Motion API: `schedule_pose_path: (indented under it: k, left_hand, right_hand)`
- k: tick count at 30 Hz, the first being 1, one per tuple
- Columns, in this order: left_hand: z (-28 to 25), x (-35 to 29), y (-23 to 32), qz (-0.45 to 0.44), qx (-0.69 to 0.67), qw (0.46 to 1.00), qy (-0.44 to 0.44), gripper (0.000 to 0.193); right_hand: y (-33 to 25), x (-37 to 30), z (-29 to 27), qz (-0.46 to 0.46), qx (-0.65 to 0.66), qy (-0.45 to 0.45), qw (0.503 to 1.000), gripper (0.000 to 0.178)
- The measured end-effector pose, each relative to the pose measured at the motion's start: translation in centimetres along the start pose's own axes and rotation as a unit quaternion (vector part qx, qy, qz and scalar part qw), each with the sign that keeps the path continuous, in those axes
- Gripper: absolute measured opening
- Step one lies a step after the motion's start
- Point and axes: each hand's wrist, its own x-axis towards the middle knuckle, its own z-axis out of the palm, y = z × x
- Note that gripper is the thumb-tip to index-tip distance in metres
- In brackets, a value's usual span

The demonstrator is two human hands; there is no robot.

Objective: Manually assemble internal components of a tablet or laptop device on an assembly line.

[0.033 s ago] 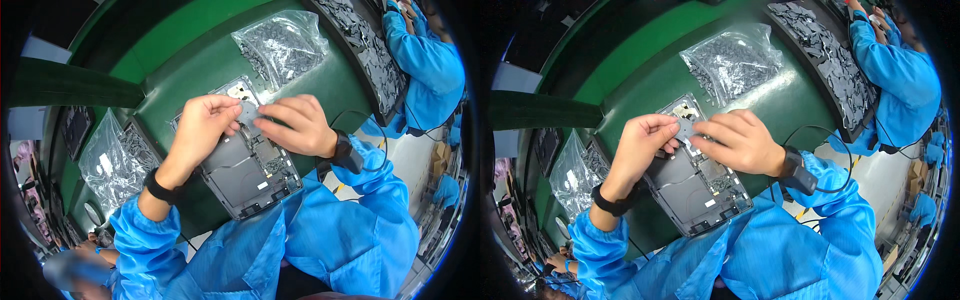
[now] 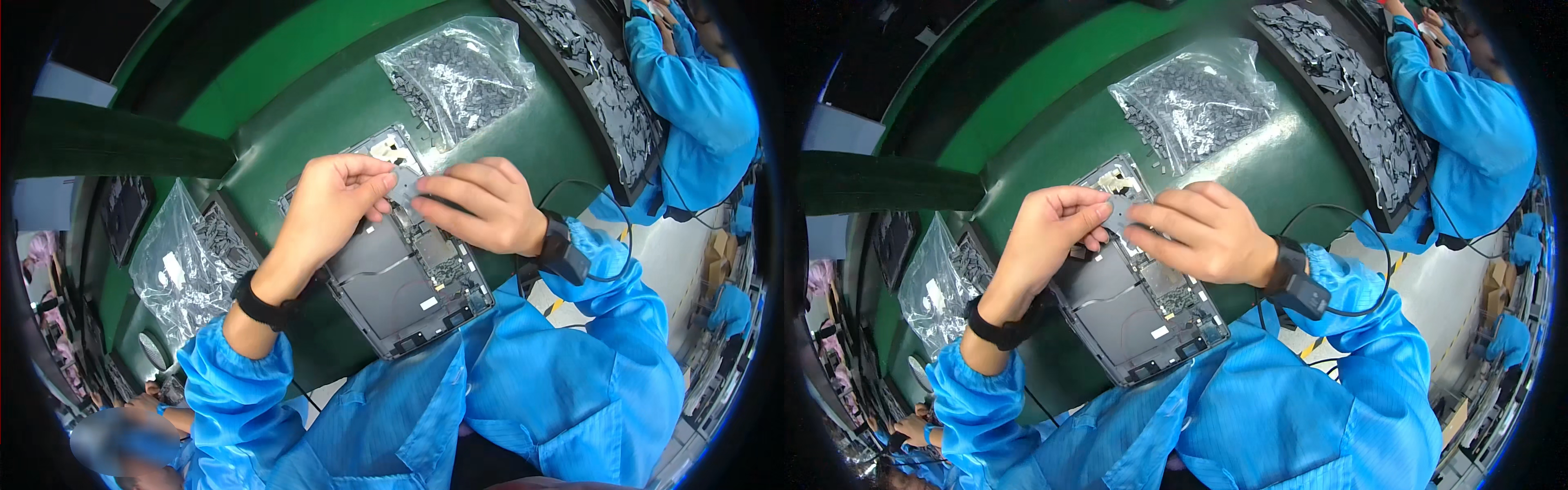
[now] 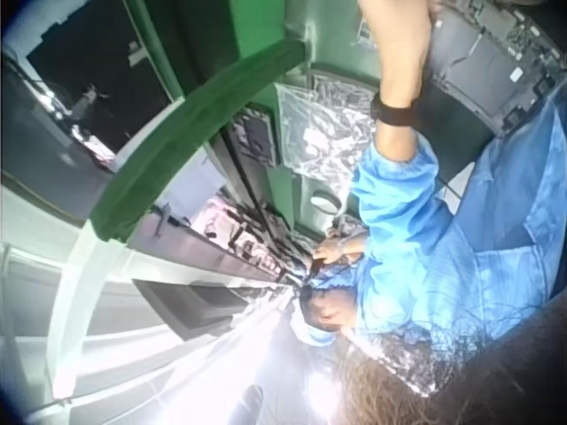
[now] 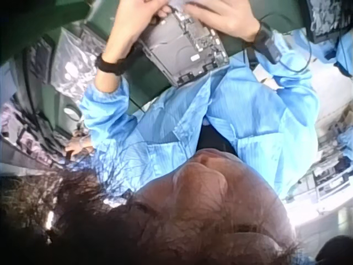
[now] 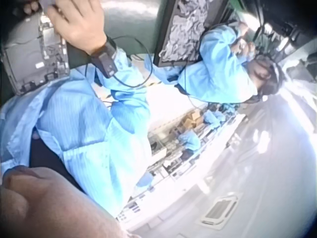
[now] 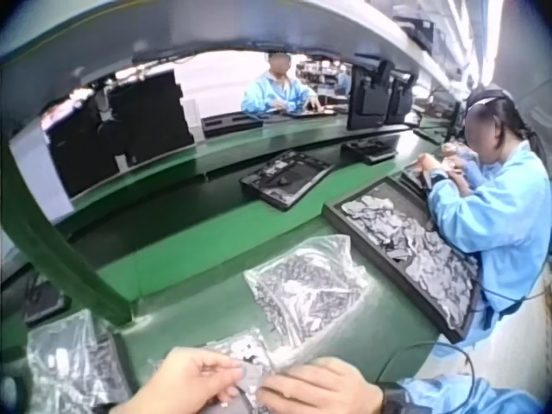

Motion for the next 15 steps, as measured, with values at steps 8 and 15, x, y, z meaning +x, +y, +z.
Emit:
schedule_pose_path:
  k: [8, 15]
  left_hand:
    - [-1.7, 2.6, -0.8, 0.271, 0.394, 0.853, 0.21, 0.014]
    - [-1.5, 3.4, -1.3, 0.276, 0.443, 0.831, 0.191, 0.012]
  right_hand:
    - [2.1, 1.0, 3.0, -0.03, -0.012, 0.025, 0.999, 0.03]
    - [1.6, 1.3, 4.0, 0.03, -0.063, 0.0, 0.998, 0.023]
